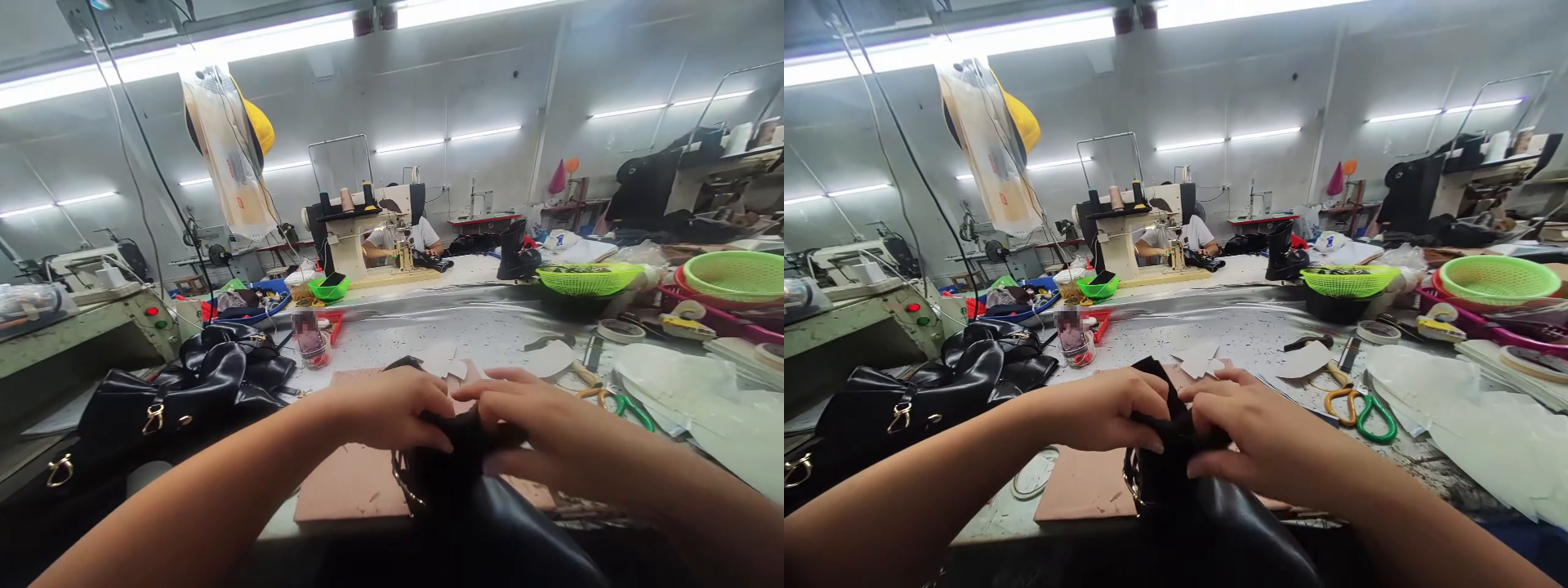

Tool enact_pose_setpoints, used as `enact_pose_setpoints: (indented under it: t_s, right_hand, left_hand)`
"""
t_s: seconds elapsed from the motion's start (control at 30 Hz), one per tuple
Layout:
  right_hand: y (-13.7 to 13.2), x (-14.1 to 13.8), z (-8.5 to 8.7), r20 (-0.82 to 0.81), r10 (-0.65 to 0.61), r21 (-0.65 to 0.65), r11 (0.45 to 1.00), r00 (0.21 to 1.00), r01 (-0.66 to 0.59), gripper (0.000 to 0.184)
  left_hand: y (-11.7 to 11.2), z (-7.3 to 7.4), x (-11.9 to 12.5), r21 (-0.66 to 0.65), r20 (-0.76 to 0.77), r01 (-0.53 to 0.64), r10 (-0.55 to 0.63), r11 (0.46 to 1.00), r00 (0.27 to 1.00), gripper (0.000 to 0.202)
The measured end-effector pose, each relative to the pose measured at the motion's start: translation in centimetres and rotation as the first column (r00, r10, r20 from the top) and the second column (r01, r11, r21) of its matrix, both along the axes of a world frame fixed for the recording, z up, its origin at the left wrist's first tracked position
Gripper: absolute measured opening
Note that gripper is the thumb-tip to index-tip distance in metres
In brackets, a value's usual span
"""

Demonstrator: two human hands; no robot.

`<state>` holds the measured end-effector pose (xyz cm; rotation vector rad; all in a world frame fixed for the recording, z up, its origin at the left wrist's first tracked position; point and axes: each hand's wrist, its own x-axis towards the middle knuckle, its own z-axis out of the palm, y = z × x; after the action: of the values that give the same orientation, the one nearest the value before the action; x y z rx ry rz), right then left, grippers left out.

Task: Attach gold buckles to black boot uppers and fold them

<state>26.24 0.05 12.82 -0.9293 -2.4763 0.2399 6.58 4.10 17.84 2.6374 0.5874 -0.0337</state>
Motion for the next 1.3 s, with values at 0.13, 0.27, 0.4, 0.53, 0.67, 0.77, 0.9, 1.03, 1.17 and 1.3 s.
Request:
enact_pose_setpoints:
  t_s: [0.13, 0.27, 0.4, 0.53, 0.67, 0.77, 0.9, 1.03, 1.17, 1.3]
  right_hand:
    - [0.8, 0.4, -0.3, -0.076, -0.032, -0.143, 0.990, 0.997, 0.021, 0.026]
    - [0.8, -0.6, -1.1, -0.157, -0.079, -0.107, 0.992, 0.984, 0.062, 0.026]
    - [-0.1, -1.9, -1.1, -0.225, -0.122, 0.027, 0.991, 0.967, 0.131, 0.022]
    - [-0.1, -1.6, -1.0, -0.310, -0.122, 0.000, 0.992, 0.943, 0.128, 0.016]
    - [1.1, -0.7, -2.2, -0.377, -0.078, -0.231, 0.973, 0.923, -0.012, 0.010]
    - [1.7, -1.0, -3.3, -0.389, -0.068, -0.247, 0.968, 0.919, -0.033, 0.011]
    - [1.7, -2.4, -3.6, -0.372, -0.022, -0.283, 0.955, 0.928, -0.091, 0.011]
    - [1.4, -3.6, -3.3, -0.348, -0.115, -0.329, 0.944, 0.930, -0.006, 0.009]
    - [1.2, -3.8, -3.1, -0.431, -0.203, -0.460, 0.888, 0.879, -0.020, 0.018]
    - [1.2, -3.7, -2.9, -0.498, -0.209, -0.540, 0.834, 0.842, -0.113, 0.025]
  left_hand:
    - [0.7, -0.6, -1.1, -0.119, -0.046, -0.031, 0.025, 0.992, 0.999, 0.005]
    - [0.8, -0.6, -1.3, -0.218, -0.111, -0.051, 0.028, 0.975, 0.993, 0.020]
    - [0.3, 0.5, -0.1, -0.055, -0.149, -0.020, 0.012, 0.998, 0.989, 0.029]
    - [-0.4, 1.0, 0.6, 0.166, -0.020, -0.016, 0.019, 0.986, 1.000, 0.007]
    - [-0.9, -1.2, -0.6, 0.123, 0.157, -0.143, 0.123, 0.982, 0.980, 0.018]
    - [-1.2, -3.6, -1.8, -0.054, 0.263, -0.271, 0.276, 0.961, 0.925, 0.015]
    - [-1.8, -4.9, -3.0, -0.260, 0.232, -0.355, 0.415, 0.898, 0.880, 0.011]
    - [-2.4, -4.8, -3.3, -0.250, 0.162, -0.421, 0.467, 0.872, 0.869, 0.007]
    - [-2.9, -5.4, -3.2, -0.340, 0.282, -0.489, 0.583, 0.804, 0.762, 0.004]
    - [-3.1, -5.7, -3.4, -0.388, 0.291, -0.434, 0.555, 0.813, 0.779, 0.003]
